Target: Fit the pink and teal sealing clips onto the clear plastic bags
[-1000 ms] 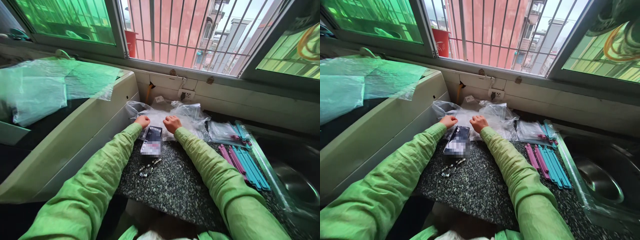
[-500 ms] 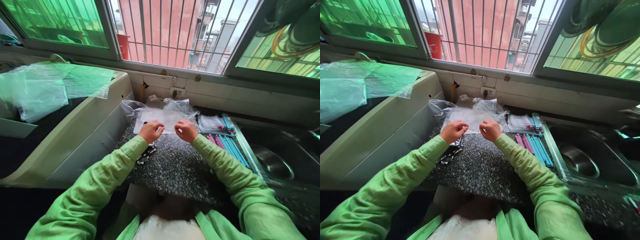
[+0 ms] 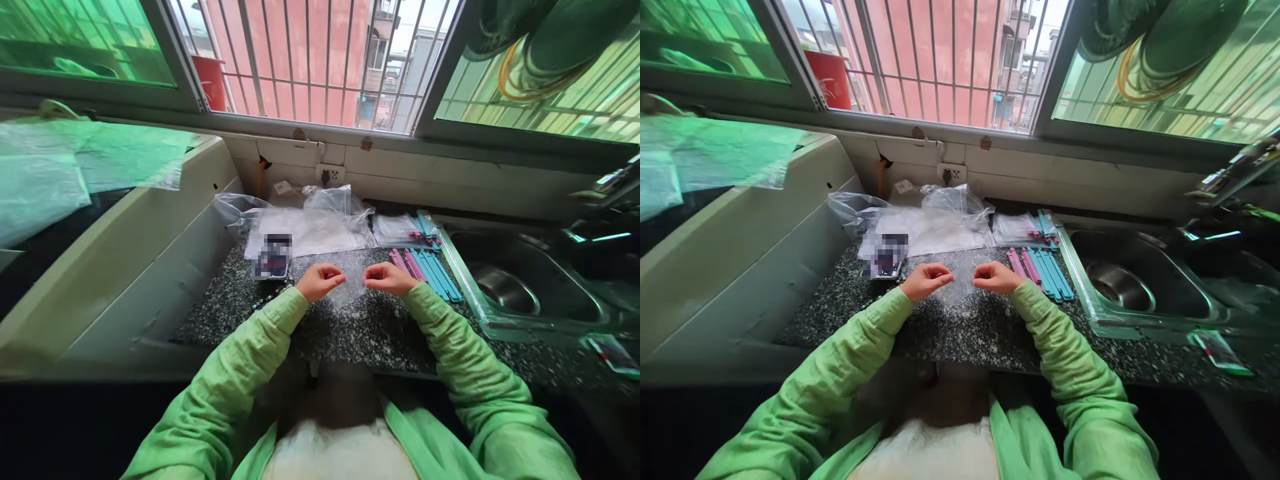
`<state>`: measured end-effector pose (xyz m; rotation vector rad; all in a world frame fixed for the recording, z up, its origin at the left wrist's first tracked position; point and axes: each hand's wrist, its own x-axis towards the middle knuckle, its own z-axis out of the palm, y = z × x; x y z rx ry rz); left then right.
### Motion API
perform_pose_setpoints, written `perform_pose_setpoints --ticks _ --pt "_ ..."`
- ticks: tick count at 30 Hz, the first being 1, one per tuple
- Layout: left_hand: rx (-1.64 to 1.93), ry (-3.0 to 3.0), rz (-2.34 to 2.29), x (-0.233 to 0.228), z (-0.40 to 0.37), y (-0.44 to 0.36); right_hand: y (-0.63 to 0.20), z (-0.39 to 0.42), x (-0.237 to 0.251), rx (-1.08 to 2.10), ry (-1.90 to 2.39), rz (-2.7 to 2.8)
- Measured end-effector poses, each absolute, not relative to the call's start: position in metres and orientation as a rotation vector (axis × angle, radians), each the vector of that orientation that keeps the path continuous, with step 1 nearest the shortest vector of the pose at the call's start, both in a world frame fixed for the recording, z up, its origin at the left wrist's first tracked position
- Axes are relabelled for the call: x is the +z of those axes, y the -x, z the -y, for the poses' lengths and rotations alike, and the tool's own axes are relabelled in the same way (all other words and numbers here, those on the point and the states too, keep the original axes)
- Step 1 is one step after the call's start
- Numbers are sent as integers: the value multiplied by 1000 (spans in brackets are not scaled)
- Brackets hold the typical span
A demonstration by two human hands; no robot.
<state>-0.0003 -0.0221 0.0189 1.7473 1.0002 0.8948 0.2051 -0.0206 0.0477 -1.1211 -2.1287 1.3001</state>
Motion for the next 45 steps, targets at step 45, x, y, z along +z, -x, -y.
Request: perform_pose_setpoints --ticks 45 --pt "952 -1344 -1042 8 17 7 -188 18 25 934 1236 1425"
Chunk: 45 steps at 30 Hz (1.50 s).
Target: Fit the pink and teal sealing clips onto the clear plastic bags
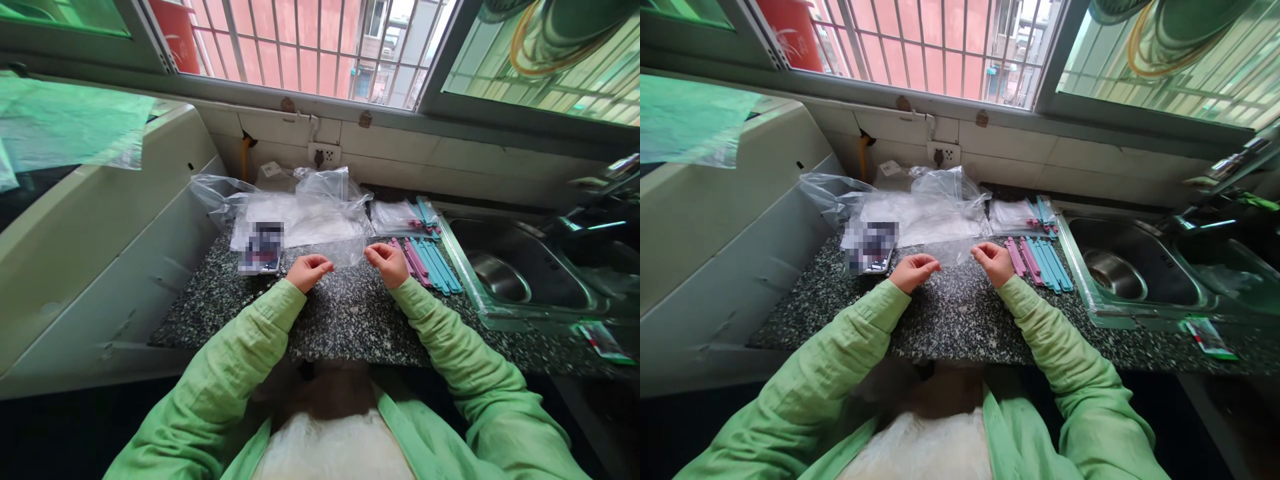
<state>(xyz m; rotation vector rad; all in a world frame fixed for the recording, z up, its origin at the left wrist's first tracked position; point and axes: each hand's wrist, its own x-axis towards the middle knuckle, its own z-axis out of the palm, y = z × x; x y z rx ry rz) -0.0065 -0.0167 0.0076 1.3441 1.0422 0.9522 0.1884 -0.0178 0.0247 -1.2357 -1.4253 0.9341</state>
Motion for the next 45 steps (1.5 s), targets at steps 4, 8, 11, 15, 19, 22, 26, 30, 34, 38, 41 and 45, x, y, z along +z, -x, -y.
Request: perform_pose_setpoints --ticks 4,8,11,15,19,22,26,30,34,38,41,45 --pt "1037 -1368 -1084 7 16 6 -181 25 24 1036 1255 1505" --pt "1049 -1383 -1094 9 17 4 -177 27 23 1123 1260 1499" --pt "1064 -1373 -1112 9 16 2 -177 26 21 1156 1262 1457" --pt "1084 -1375 -1124 6 15 1 -178 24 21 1166 1257 1465" --pt "1088 -1384 -1130 3 13 2 -182 22 23 1158 1267 1541" --pt "1076 -1402 -1152 3 12 4 -187 19 24 1152 1280 1609" --pt "1040 -1404 -1175 5 12 5 -194 14 26 1117 1307 1674" --pt "1032 -1378 -1200 9 13 4 -199 11 25 1063 1328 1730" --pt "1021 -1353 -1170 10 14 4 -201 10 24 1066 1331 1748" --pt "988 -1339 -1079 8 15 4 -209 7 26 1152 1319 1672" --pt "944 -1345 -1018 7 16 3 -215 4 28 1176 1292 1582" --pt "798 -1406 -934 6 18 2 -214 5 32 1109 1242 1557"
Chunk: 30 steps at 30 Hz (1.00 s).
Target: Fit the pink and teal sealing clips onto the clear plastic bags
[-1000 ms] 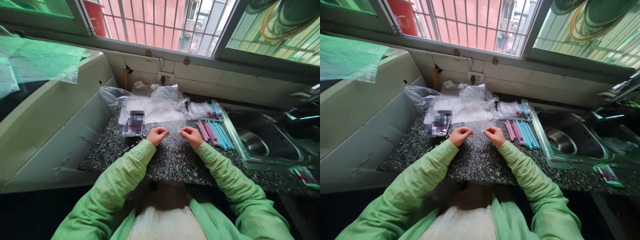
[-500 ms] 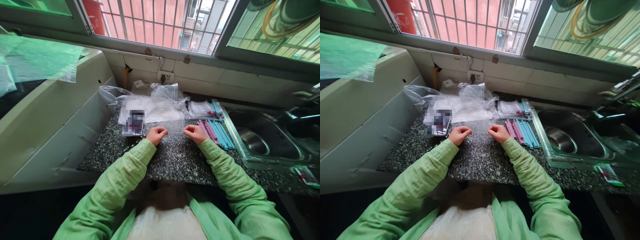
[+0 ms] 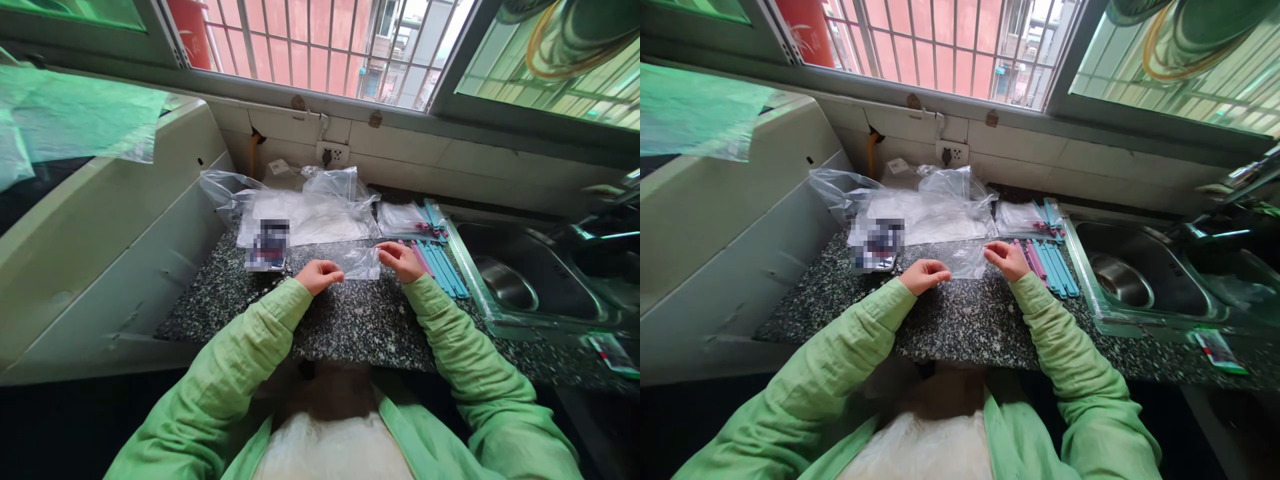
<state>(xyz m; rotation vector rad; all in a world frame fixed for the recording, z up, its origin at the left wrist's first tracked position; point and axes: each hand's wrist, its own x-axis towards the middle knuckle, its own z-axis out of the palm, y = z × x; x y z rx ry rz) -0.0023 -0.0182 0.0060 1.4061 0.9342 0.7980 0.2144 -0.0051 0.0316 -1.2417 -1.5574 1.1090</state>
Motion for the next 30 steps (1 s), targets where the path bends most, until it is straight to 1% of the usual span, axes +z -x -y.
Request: perform_pose_setpoints --ticks 3,11,22,30 --pt "757 -1427 -915 6 19 3 -211 8 34 1096 1222 1601" --pt "825 -1411 -939 3 16 3 -211 7 27 1058 1273 1525" --pt "828 -1411 -949 -2 17 2 -207 10 29 983 1288 1686" --pt "828 -1380 -957 0 18 1 -207 11 30 948 1291 1677"
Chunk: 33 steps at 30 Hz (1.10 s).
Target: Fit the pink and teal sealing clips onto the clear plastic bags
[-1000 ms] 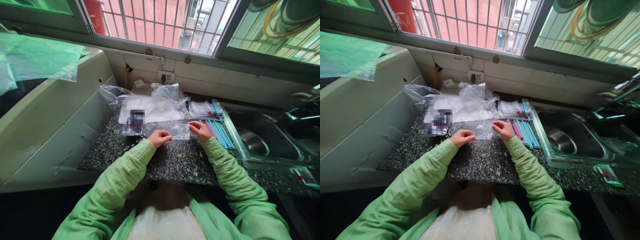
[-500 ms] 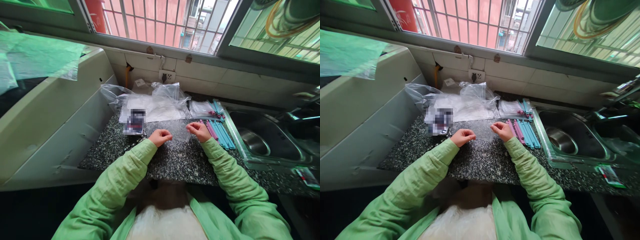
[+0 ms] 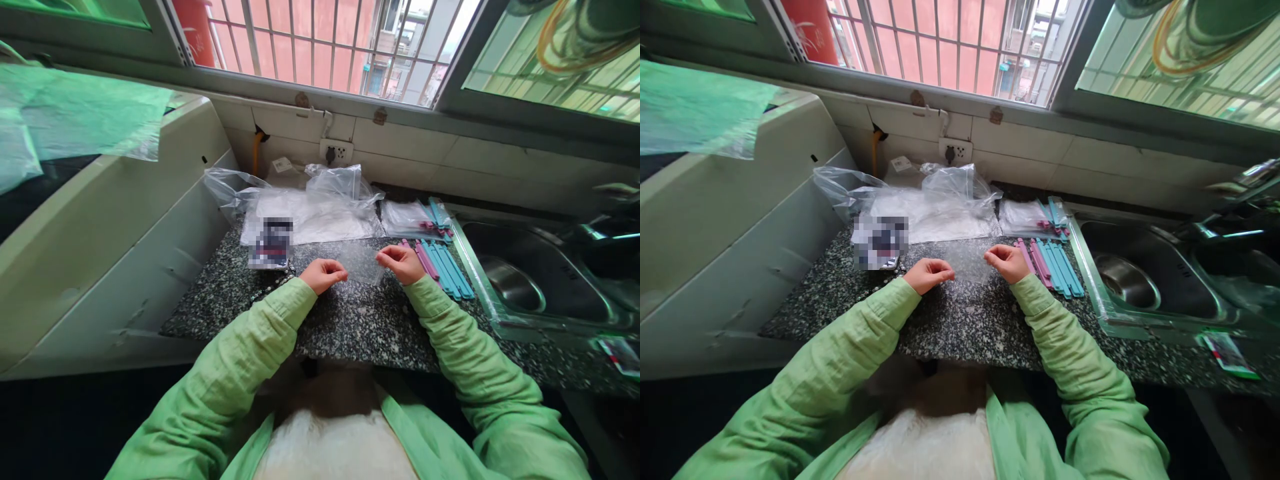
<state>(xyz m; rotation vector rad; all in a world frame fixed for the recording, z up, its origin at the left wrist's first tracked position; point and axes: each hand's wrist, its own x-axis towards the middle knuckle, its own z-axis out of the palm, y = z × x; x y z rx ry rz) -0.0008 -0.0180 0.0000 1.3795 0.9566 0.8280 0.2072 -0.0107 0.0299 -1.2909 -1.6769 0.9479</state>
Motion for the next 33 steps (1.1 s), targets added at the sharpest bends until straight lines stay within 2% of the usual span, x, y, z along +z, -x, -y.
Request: perform_pose_setpoints --ticks 17,26,33 --pt "682 -1524 -932 -2 20 3 -210 13 33 1042 1285 1727" --pt "946 -1527 -1083 4 17 5 -203 17 28 1161 1283 1822" --pt "962 -1526 -1037 3 18 5 -204 16 26 1095 1281 1841"
